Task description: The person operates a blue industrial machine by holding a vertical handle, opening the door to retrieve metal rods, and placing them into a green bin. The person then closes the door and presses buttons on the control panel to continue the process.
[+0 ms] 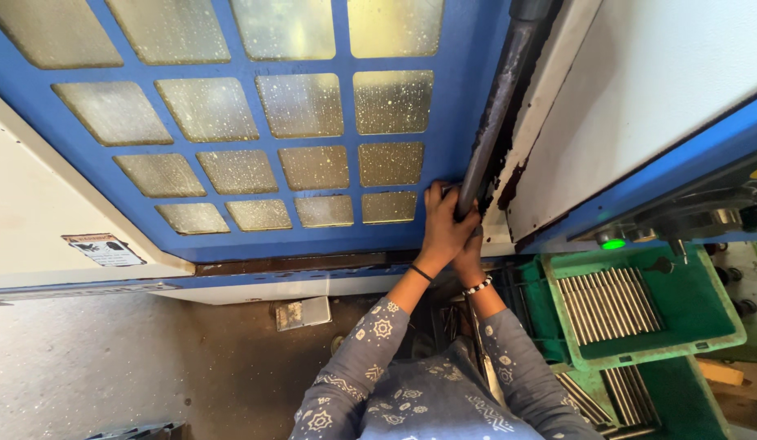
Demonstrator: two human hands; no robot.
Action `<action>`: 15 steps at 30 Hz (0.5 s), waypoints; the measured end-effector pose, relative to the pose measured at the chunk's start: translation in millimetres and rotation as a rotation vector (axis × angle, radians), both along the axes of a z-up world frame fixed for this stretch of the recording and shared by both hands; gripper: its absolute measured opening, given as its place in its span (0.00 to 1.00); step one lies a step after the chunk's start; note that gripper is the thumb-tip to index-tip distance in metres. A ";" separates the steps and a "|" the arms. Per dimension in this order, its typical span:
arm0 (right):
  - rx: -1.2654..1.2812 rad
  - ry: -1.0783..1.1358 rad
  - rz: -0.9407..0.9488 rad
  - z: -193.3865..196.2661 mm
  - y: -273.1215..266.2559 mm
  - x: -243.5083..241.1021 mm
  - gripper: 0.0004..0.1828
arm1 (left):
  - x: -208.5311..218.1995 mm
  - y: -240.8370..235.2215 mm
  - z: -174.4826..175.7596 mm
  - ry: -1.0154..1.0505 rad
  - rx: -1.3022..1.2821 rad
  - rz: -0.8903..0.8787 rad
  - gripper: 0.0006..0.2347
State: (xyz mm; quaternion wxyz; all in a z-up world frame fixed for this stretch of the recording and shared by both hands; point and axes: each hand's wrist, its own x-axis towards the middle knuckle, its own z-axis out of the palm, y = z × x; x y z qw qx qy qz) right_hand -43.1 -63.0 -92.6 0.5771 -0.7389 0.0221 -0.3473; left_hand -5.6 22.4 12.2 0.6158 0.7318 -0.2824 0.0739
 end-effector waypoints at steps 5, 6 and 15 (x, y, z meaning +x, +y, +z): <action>-0.028 0.010 -0.017 -6.4 -3.1 -0.4 0.29 | 1.1 -1.7 -3.4 -0.020 -0.009 0.011 0.14; -0.030 0.002 -0.019 -7.1 -2.8 -0.9 0.29 | 0.9 -2.0 -4.0 -0.023 -0.011 0.013 0.14; -0.048 0.004 -0.025 -2.7 -1.4 0.0 0.28 | 0.9 0.4 -3.1 -0.011 0.007 -0.006 0.13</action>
